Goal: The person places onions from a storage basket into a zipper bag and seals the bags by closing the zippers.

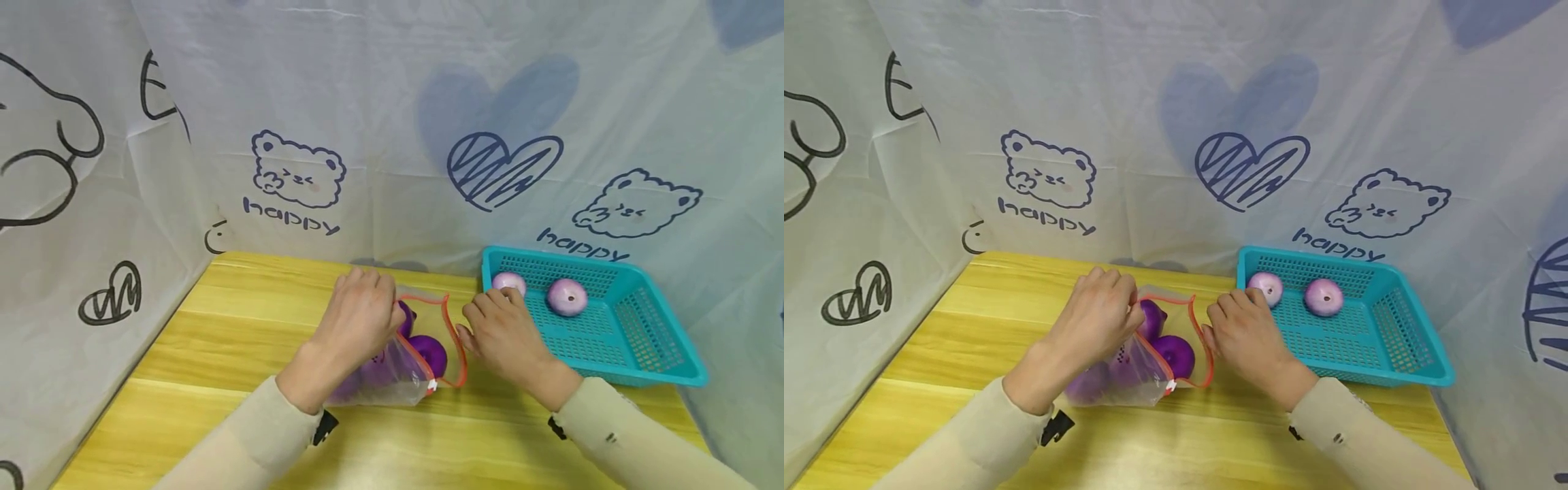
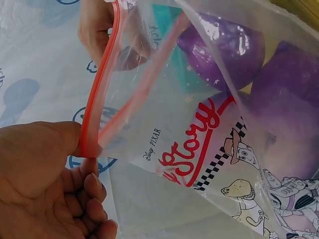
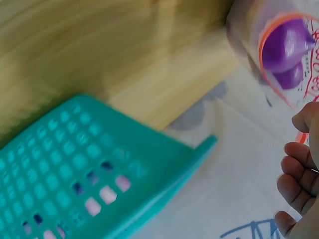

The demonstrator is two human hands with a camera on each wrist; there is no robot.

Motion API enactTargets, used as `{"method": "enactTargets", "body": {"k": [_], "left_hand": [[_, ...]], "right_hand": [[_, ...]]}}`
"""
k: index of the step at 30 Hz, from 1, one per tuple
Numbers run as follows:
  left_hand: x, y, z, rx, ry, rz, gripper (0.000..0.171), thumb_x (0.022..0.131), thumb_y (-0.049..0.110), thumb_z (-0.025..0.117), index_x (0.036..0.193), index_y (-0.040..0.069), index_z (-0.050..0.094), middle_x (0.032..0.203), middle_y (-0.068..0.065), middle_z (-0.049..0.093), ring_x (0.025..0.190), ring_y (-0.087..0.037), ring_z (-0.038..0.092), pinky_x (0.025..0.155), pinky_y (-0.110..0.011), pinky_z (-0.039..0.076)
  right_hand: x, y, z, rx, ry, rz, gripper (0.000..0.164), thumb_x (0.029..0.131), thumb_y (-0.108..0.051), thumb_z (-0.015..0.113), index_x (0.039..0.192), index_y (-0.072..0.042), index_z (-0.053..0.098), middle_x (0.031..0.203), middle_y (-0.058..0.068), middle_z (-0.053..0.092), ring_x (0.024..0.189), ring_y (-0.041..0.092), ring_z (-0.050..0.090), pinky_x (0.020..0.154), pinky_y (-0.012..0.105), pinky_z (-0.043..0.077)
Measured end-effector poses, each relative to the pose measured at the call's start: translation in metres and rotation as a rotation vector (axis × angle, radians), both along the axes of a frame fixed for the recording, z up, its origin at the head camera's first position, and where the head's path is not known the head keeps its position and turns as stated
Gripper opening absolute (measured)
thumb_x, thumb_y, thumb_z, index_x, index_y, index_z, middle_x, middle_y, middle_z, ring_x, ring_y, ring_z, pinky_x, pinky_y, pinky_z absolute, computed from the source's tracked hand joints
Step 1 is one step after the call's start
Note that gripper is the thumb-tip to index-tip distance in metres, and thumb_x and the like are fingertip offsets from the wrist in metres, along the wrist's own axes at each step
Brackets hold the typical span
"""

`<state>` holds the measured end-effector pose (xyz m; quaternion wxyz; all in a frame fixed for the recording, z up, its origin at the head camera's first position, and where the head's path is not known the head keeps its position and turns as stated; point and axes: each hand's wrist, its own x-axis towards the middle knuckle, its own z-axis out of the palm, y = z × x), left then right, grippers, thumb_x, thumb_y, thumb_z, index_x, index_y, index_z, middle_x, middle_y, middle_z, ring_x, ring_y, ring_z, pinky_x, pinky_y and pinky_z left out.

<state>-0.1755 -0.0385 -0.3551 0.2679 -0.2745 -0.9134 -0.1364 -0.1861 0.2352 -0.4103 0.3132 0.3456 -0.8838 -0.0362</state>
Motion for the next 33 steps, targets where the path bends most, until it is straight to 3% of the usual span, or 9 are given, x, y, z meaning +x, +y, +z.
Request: {"method": "enactTargets", "body": {"k": [9, 12, 15, 18, 23, 28, 33], "left_hand": [[0.000, 0.001, -0.006, -0.056, 0.061, -0.006, 0.022, 0.085, 0.014, 0.070, 0.076, 0.011, 0.051, 0.071, -0.002, 0.045, 0.071, -0.024, 0.042, 0.063, -0.035, 0.030], [0.000, 0.001, -0.007, -0.069, 0.050, -0.009, 0.021, 0.087, 0.015, 0.070, 0.078, 0.010, 0.052, 0.073, -0.001, 0.046, 0.072, -0.024, 0.043, 0.064, -0.035, 0.032], [0.000, 0.001, -0.008, -0.074, 0.025, -0.007, 0.021, 0.088, 0.016, 0.069, 0.078, 0.010, 0.051, 0.073, -0.001, 0.044, 0.073, -0.023, 0.042, 0.065, -0.035, 0.033], [0.000, 0.000, -0.009, -0.077, 0.019, -0.006, 0.022, 0.088, 0.016, 0.069, 0.078, 0.011, 0.051, 0.073, -0.001, 0.042, 0.072, -0.023, 0.040, 0.065, -0.035, 0.032], [0.001, 0.000, -0.009, -0.083, -0.001, -0.012, 0.023, 0.088, 0.018, 0.070, 0.078, 0.011, 0.051, 0.073, 0.000, 0.041, 0.071, -0.022, 0.039, 0.065, -0.034, 0.031], [0.001, 0.002, -0.010, -0.091, -0.006, -0.016, 0.023, 0.089, 0.019, 0.071, 0.078, 0.011, 0.052, 0.073, 0.000, 0.042, 0.071, -0.022, 0.040, 0.065, -0.033, 0.032], [0.001, 0.003, -0.010, -0.079, -0.005, -0.029, 0.022, 0.089, 0.020, 0.071, 0.078, 0.012, 0.053, 0.073, 0.001, 0.044, 0.072, -0.022, 0.041, 0.065, -0.033, 0.034]], "right_hand": [[-0.016, 0.027, 0.009, 0.006, 0.005, -0.068, 0.042, 0.108, -0.038, 0.039, 0.094, -0.003, 0.058, 0.096, 0.015, 0.062, 0.094, 0.038, 0.057, 0.085, 0.054, 0.045], [-0.025, 0.038, 0.008, 0.005, -0.016, -0.095, 0.034, 0.105, -0.034, 0.051, 0.098, -0.002, 0.059, 0.099, 0.015, 0.063, 0.096, 0.039, 0.057, 0.085, 0.054, 0.045], [-0.036, 0.051, 0.004, 0.015, -0.021, -0.113, 0.029, 0.093, -0.028, 0.070, 0.102, -0.001, 0.061, 0.100, 0.017, 0.064, 0.096, 0.040, 0.057, 0.084, 0.054, 0.046], [-0.048, 0.065, 0.001, 0.045, -0.016, -0.127, 0.032, 0.091, -0.027, 0.074, 0.102, 0.000, 0.061, 0.101, 0.018, 0.064, 0.096, 0.040, 0.058, 0.083, 0.055, 0.047], [-0.066, 0.086, 0.001, 0.157, -0.074, -0.189, 0.034, 0.090, -0.026, 0.078, 0.103, 0.000, 0.059, 0.104, 0.018, 0.063, 0.096, 0.038, 0.056, 0.084, 0.054, 0.045], [-0.082, 0.102, 0.003, 0.319, -0.187, -0.257, 0.049, 0.090, -0.037, 0.081, 0.117, -0.002, 0.060, 0.116, 0.018, 0.062, 0.109, 0.038, 0.054, 0.093, 0.055, 0.045], [-0.096, 0.118, 0.001, 0.451, -0.214, -0.260, 0.062, 0.087, -0.043, 0.083, 0.127, -0.003, 0.058, 0.124, 0.019, 0.059, 0.117, 0.039, 0.054, 0.096, 0.056, 0.047]]}}
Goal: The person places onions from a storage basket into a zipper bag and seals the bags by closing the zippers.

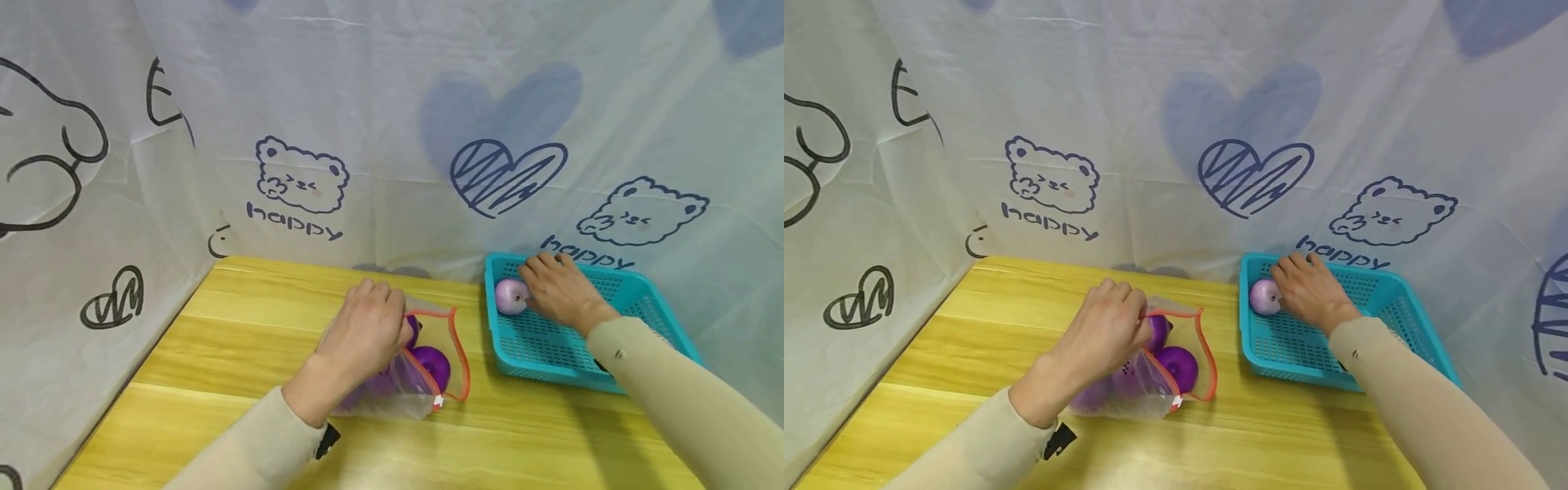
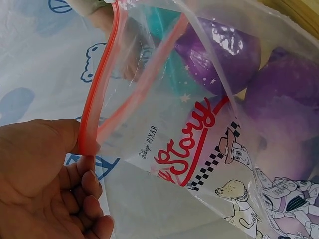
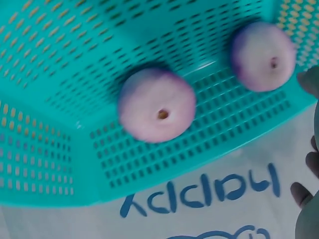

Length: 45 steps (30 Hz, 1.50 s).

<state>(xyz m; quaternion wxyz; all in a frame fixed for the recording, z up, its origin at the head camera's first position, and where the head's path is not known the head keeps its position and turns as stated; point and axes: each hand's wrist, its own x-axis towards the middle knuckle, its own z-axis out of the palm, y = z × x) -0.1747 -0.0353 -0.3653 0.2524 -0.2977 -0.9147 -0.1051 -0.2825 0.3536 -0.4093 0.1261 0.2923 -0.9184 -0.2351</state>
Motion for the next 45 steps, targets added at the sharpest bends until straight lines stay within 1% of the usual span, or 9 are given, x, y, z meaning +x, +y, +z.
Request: {"method": "enactTargets", "body": {"k": [6, 10, 13, 19, 29, 34, 38, 40, 45], "left_hand": [[0.000, 0.000, 0.001, 0.010, 0.001, -0.009, 0.022, 0.088, 0.019, 0.069, 0.076, 0.012, 0.052, 0.072, 0.001, 0.044, 0.071, -0.022, 0.042, 0.064, -0.033, 0.033], [0.000, -0.001, 0.002, 0.008, -0.007, -0.009, 0.023, 0.088, 0.017, 0.069, 0.076, 0.012, 0.050, 0.072, 0.001, 0.043, 0.071, -0.021, 0.041, 0.064, -0.032, 0.031], [0.001, -0.001, 0.002, 0.001, -0.020, -0.005, 0.023, 0.089, 0.018, 0.069, 0.076, 0.012, 0.051, 0.073, 0.001, 0.043, 0.072, -0.021, 0.041, 0.064, -0.032, 0.032], [0.001, -0.002, 0.001, -0.002, -0.024, 0.000, 0.022, 0.088, 0.018, 0.069, 0.076, 0.013, 0.052, 0.073, 0.001, 0.044, 0.071, -0.021, 0.042, 0.064, -0.032, 0.034], [0.003, -0.005, 0.002, 0.007, -0.028, 0.002, 0.022, 0.086, 0.017, 0.070, 0.076, 0.013, 0.051, 0.073, 0.002, 0.043, 0.071, -0.020, 0.041, 0.064, -0.032, 0.034], [0.003, -0.004, 0.003, 0.007, -0.026, 0.001, 0.021, 0.086, 0.016, 0.069, 0.075, 0.013, 0.051, 0.072, 0.001, 0.043, 0.070, -0.020, 0.041, 0.064, -0.032, 0.034], [0.004, -0.003, 0.004, 0.011, -0.038, 0.003, 0.020, 0.086, 0.015, 0.069, 0.076, 0.013, 0.052, 0.072, 0.001, 0.044, 0.071, -0.021, 0.042, 0.064, -0.032, 0.035], [0.004, -0.003, 0.004, 0.011, -0.048, 0.006, 0.020, 0.086, 0.016, 0.069, 0.076, 0.012, 0.053, 0.073, 0.001, 0.044, 0.071, -0.021, 0.043, 0.065, -0.033, 0.035], [0.004, -0.004, 0.003, 0.002, -0.064, 0.017, 0.020, 0.088, 0.018, 0.070, 0.077, 0.013, 0.053, 0.074, 0.001, 0.045, 0.072, -0.021, 0.043, 0.066, -0.033, 0.036]], "right_hand": [[-0.014, 0.013, -0.010, 0.034, -0.005, 0.085, 0.070, 0.083, -0.044, 0.087, 0.130, -0.003, 0.055, 0.125, 0.020, 0.058, 0.115, 0.039, 0.056, 0.092, 0.055, 0.049], [-0.019, 0.016, -0.019, 0.044, -0.021, 0.137, 0.075, 0.081, -0.042, 0.089, 0.135, -0.002, 0.056, 0.131, 0.019, 0.059, 0.119, 0.039, 0.055, 0.097, 0.057, 0.048], [-0.023, 0.014, -0.028, 0.075, -0.046, 0.162, 0.071, 0.086, -0.038, 0.085, 0.141, -0.003, 0.057, 0.138, 0.017, 0.060, 0.127, 0.038, 0.054, 0.103, 0.057, 0.047], [-0.026, 0.010, -0.042, 0.174, -0.091, 0.158, 0.055, 0.099, -0.025, 0.070, 0.149, -0.008, 0.055, 0.148, 0.015, 0.057, 0.136, 0.038, 0.052, 0.110, 0.058, 0.045], [-0.031, 0.013, -0.054, 0.156, -0.085, 0.134, 0.053, 0.098, -0.005, 0.068, 0.148, -0.005, 0.052, 0.146, 0.018, 0.054, 0.131, 0.040, 0.050, 0.106, 0.057, 0.046], [-0.030, 0.016, -0.056, 0.126, -0.085, 0.123, 0.054, 0.097, -0.002, 0.069, 0.148, -0.005, 0.051, 0.144, 0.020, 0.053, 0.129, 0.040, 0.050, 0.104, 0.056, 0.047], [-0.030, 0.018, -0.057, 0.100, -0.091, 0.113, 0.052, 0.097, -0.003, 0.068, 0.147, -0.005, 0.052, 0.143, 0.020, 0.054, 0.128, 0.040, 0.051, 0.103, 0.056, 0.047], [-0.031, 0.019, -0.058, 0.077, -0.091, 0.111, 0.051, 0.097, -0.010, 0.070, 0.145, -0.004, 0.052, 0.141, 0.020, 0.055, 0.127, 0.040, 0.051, 0.103, 0.057, 0.047], [-0.032, 0.019, -0.057, 0.029, -0.068, 0.121, 0.071, 0.086, -0.031, 0.082, 0.142, 0.001, 0.053, 0.138, 0.023, 0.057, 0.125, 0.041, 0.053, 0.101, 0.057, 0.048]]}}
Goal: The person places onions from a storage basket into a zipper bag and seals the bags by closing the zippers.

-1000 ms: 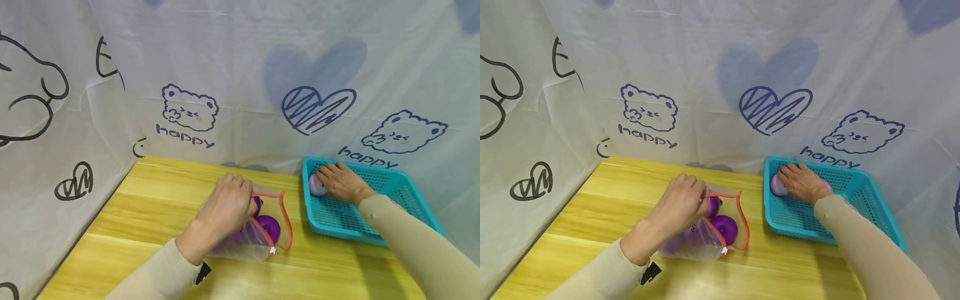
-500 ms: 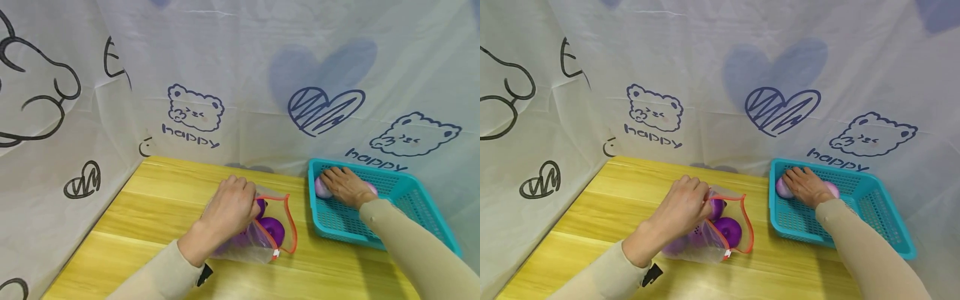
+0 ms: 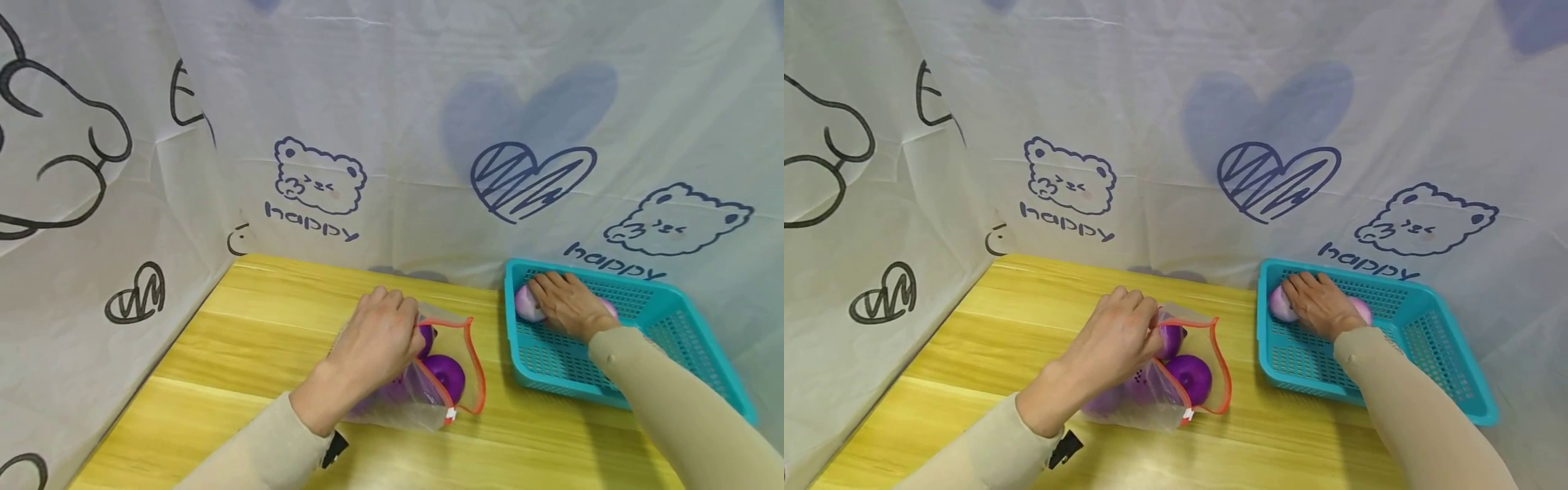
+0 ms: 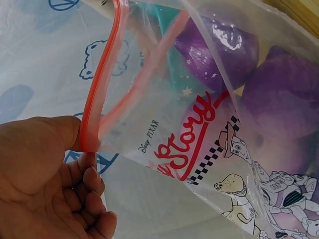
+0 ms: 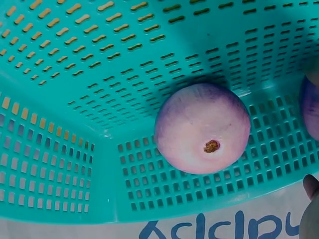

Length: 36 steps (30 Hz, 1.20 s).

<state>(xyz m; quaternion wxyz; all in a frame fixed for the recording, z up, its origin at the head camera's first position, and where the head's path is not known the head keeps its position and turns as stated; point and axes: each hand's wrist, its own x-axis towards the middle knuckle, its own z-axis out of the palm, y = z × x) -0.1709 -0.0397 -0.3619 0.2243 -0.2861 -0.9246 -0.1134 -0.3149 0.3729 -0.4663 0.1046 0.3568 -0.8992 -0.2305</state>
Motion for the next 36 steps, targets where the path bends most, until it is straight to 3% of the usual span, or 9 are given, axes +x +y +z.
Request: {"method": "enactTargets", "body": {"k": [9, 15, 36], "left_hand": [[-0.001, 0.001, -0.001, 0.015, 0.020, -0.013, 0.022, 0.088, 0.017, 0.069, 0.076, 0.013, 0.052, 0.072, 0.001, 0.043, 0.070, -0.021, 0.042, 0.065, -0.033, 0.036], [-0.001, 0.003, -0.001, 0.010, 0.017, -0.009, 0.021, 0.088, 0.018, 0.068, 0.076, 0.013, 0.053, 0.073, 0.001, 0.045, 0.071, -0.021, 0.044, 0.065, -0.033, 0.036], [-0.004, 0.004, 0.003, 0.029, -0.020, -0.023, 0.019, 0.087, 0.015, 0.068, 0.076, 0.012, 0.052, 0.072, 0.000, 0.043, 0.070, -0.021, 0.040, 0.064, -0.034, 0.033]], "right_hand": [[0.003, -0.001, 0.012, -0.019, 0.039, -0.021, 0.081, 0.079, -0.044, 0.086, 0.137, 0.000, 0.050, 0.129, 0.023, 0.056, 0.115, 0.040, 0.055, 0.092, 0.055, 0.049], [0.005, 0.000, 0.020, -0.052, 0.066, -0.021, 0.079, 0.078, -0.046, 0.085, 0.133, 0.000, 0.050, 0.122, 0.023, 0.056, 0.109, 0.040, 0.056, 0.088, 0.054, 0.048], [0.026, -0.005, 0.049, -0.109, 0.108, -0.116, 0.081, 0.075, -0.053, 0.086, 0.124, -0.002, 0.047, 0.117, 0.021, 0.053, 0.106, 0.040, 0.052, 0.087, 0.052, 0.045]]}}
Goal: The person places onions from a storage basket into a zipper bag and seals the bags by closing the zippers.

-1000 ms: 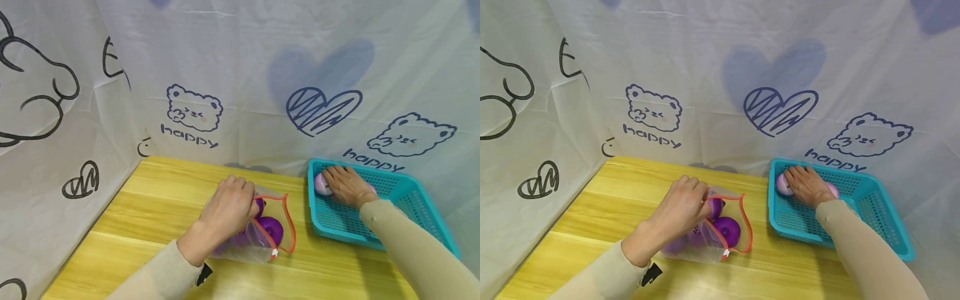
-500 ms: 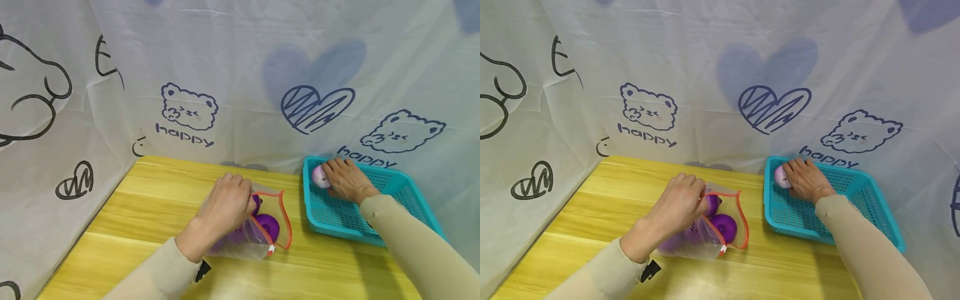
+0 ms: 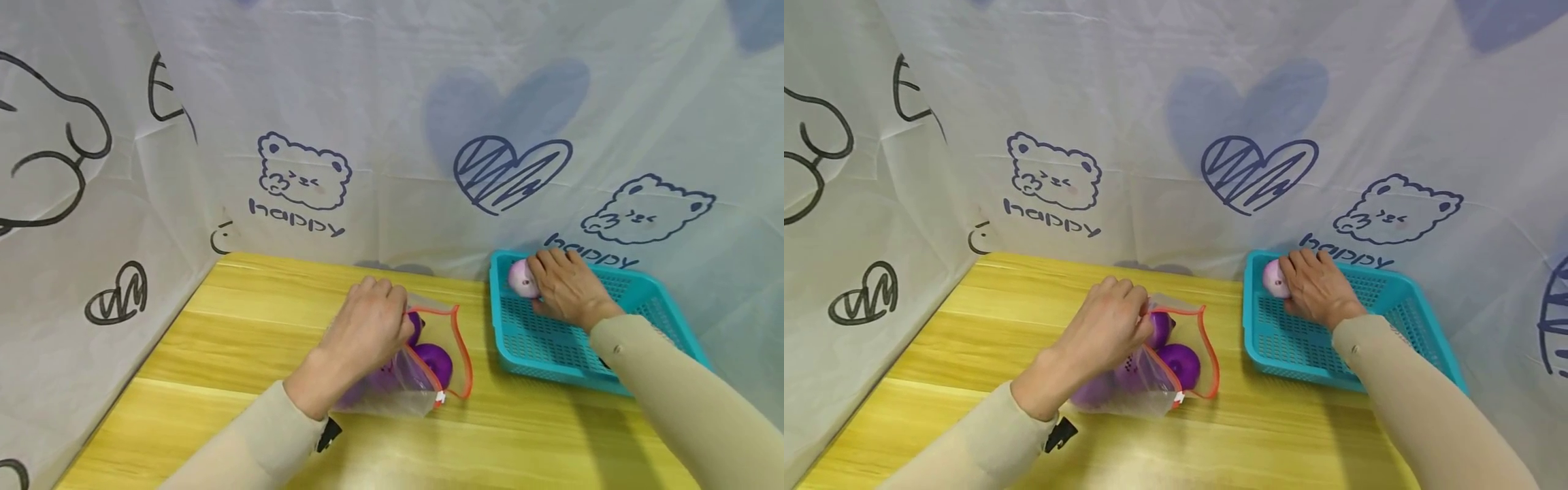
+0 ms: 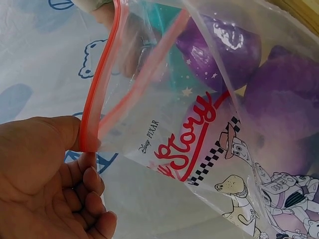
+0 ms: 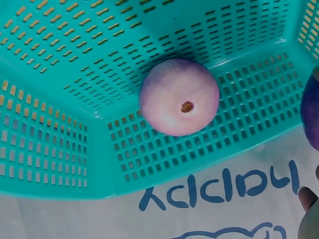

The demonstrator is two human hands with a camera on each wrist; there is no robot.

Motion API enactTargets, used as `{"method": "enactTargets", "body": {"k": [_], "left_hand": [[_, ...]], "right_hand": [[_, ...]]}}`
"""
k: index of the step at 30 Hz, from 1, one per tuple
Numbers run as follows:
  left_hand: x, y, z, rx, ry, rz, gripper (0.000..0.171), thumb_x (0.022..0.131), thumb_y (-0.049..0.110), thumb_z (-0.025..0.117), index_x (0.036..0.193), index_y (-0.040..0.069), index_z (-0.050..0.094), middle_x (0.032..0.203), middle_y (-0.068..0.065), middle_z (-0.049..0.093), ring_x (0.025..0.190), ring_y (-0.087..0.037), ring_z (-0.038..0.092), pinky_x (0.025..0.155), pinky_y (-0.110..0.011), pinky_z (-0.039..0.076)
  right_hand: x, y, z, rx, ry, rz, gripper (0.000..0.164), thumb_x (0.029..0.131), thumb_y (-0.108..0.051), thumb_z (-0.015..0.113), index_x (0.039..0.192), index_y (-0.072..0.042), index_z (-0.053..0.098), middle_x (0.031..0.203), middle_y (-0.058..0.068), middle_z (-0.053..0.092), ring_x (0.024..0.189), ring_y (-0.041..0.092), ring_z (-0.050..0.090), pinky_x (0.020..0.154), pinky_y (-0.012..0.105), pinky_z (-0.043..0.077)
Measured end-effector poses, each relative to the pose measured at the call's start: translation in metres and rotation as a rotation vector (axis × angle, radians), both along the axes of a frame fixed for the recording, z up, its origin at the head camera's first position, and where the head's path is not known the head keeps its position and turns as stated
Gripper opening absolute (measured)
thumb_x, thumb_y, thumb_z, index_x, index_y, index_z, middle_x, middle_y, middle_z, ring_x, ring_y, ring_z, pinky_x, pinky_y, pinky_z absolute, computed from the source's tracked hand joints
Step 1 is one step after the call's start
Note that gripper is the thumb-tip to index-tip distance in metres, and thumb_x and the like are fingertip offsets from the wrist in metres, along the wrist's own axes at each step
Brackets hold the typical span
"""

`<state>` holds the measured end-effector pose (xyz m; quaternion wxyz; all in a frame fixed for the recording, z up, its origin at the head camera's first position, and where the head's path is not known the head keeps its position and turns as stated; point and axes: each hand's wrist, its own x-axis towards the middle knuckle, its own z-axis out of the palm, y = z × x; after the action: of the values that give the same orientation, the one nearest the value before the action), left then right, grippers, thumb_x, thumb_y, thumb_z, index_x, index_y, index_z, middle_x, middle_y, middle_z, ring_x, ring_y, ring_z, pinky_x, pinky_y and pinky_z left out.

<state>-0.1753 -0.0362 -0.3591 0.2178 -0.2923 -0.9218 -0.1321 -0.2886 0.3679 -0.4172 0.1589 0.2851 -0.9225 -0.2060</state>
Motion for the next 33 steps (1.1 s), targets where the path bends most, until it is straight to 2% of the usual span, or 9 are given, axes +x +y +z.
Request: {"method": "enactTargets", "body": {"k": [4, 9, 18, 24, 33], "left_hand": [[-0.001, 0.000, 0.001, -0.006, 0.013, -0.010, 0.020, 0.086, 0.014, 0.068, 0.076, 0.012, 0.052, 0.071, 0.001, 0.042, 0.069, -0.020, 0.039, 0.065, -0.033, 0.032], [-0.002, 0.000, 0.002, -0.025, 0.025, -0.014, 0.021, 0.086, 0.014, 0.069, 0.075, 0.012, 0.051, 0.070, 0.001, 0.042, 0.069, -0.020, 0.039, 0.064, -0.033, 0.031], [-0.002, 0.000, 0.005, -0.047, 0.022, -0.008, 0.021, 0.087, 0.016, 0.070, 0.077, 0.011, 0.053, 0.071, 0.000, 0.043, 0.070, -0.021, 0.040, 0.064, -0.034, 0.033], [-0.002, 0.001, 0.006, -0.051, 0.021, -0.006, 0.021, 0.086, 0.015, 0.071, 0.077, 0.010, 0.053, 0.071, 0.000, 0.044, 0.070, -0.021, 0.040, 0.064, -0.034, 0.033], [-0.004, 0.000, 0.006, -0.042, 0.045, -0.010, 0.021, 0.085, 0.015, 0.072, 0.077, 0.010, 0.053, 0.071, -0.001, 0.044, 0.070, -0.022, 0.041, 0.065, -0.035, 0.034]], "right_hand": [[0.005, -0.004, 0.008, 0.001, -0.005, -0.030, 0.083, 0.077, -0.056, 0.084, 0.127, 0.000, 0.046, 0.119, 0.022, 0.053, 0.108, 0.040, 0.051, 0.089, 0.053, 0.046], [0.012, -0.011, 0.018, -0.046, -0.001, -0.050, 0.082, 0.080, -0.055, 0.082, 0.127, 0.002, 0.047, 0.121, 0.024, 0.053, 0.110, 0.042, 0.051, 0.092, 0.056, 0.046], [0.028, -0.023, 0.033, -0.109, 0.022, -0.072, 0.083, 0.078, -0.051, 0.083, 0.130, 0.003, 0.048, 0.122, 0.025, 0.055, 0.112, 0.043, 0.051, 0.091, 0.057, 0.044], [0.042, -0.032, 0.041, -0.153, 0.046, -0.042, 0.081, 0.078, -0.050, 0.082, 0.128, 0.003, 0.048, 0.121, 0.025, 0.055, 0.111, 0.043, 0.051, 0.091, 0.057, 0.044], [0.062, -0.051, 0.048, -0.189, 0.112, 0.062, 0.075, 0.077, -0.049, 0.080, 0.122, 0.002, 0.050, 0.114, 0.023, 0.055, 0.104, 0.042, 0.050, 0.086, 0.055, 0.044]]}}
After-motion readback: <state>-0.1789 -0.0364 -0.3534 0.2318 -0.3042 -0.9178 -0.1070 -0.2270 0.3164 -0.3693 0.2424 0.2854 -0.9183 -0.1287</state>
